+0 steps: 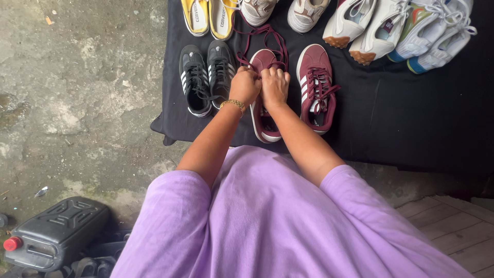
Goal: The person removes laces from a pair of maroon sneakers and then re-laces them by threading the laces through the eyelets and tying them. The person then moves to a pair of black sneakers and repeats the un-lacing and re-lacing process. Finally, the person arranges the shoes on the table.
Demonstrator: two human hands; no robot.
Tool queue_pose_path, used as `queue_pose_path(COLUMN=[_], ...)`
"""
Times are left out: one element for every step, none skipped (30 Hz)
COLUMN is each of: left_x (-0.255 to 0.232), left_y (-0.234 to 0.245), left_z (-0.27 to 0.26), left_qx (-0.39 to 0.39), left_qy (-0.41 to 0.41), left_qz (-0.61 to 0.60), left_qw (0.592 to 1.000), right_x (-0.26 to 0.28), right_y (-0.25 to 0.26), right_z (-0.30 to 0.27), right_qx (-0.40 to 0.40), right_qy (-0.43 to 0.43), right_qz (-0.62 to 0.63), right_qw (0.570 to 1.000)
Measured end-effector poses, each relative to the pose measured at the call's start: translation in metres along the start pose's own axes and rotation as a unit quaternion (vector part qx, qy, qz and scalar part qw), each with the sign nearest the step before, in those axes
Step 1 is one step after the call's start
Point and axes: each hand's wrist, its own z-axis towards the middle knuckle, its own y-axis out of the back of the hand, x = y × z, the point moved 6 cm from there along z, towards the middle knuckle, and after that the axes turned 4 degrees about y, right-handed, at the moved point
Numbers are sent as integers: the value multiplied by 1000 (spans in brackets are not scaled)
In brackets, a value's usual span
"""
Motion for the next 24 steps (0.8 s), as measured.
queue_pose_path(left_x=[2,3,4,5,5,6,9,11,14,16,17,15,13,11,10,9,9,8,6,5,4,3,0,-5], left_y=[-1,-2,-3,-4,-4,-5,-5,-5,-6,-7,-8,-7,-7,-7,-6,-6,-4,-4,-2,0,1,3,5,7], left_z=[0,-1,-1,-2,-2,-2,-3,-5,-5,-6,-4,-2,-2,-2,-4,-4,-7,-9,-10,-11,-13,-16,-16,-19], left_qx=[-2,-5,-17,-29,-42,-48,-55,-61,-58,-54,-51,-53,-54,-56,-59,-63,-65,-62,-60,-57,-54,-50,-47,-53], left_qy=[-10,-20,-28,-35,-42,-44,-43,-42,-27,-11,3,-5,-11,-17,-16,-14,-12,-11,-11,-11,-1,10,19,7], left_qz=[-6,-11,-14,-17,-20,-21,-22,-23,-28,-33,-40,-38,-37,-35,-37,-38,-39,-39,-37,-35,-33,-30,-28,-32], left_qw=[1000,1000,999,999,998,998,997,997,998,998,998,998,998,998,997,997,997,997,997,998,998,998,998,998], right_x=[0,0,-1,-2,-3,-4,-3,-3,-4,-5,-8,-12,-16,-18,-23,-25,-21,-17,-14,-10,-6,-3,0,0], right_y=[-3,-5,-6,-6,-6,-5,-4,-2,1,5,9,16,23,32,37,42,49,65,86,114,144,173,201,225], right_z=[1,2,3,4,6,7,5,3,1,-4,-5,-4,-4,-3,0,7,10,18,32,46,57,66,74,77], right_qx=[12,24,35,46,57,59,62,64,62,60,57,45,34,23,42,60,76,82,87,59,31,17,4,-16], right_qy=[7,14,20,26,33,38,45,52,59,67,76,63,50,38,-27,-90,-150,-164,-175,-137,-99,-73,-45,-50], right_qz=[-10,-21,-20,-19,-18,-17,-14,-11,12,36,59,88,117,146,325,491,640,715,782,805,825,837,847,873], right_qw=[1000,999,999,998,998,997,997,997,996,995,994,993,991,988,944,864,750,675,592,574,555,542,530,486])
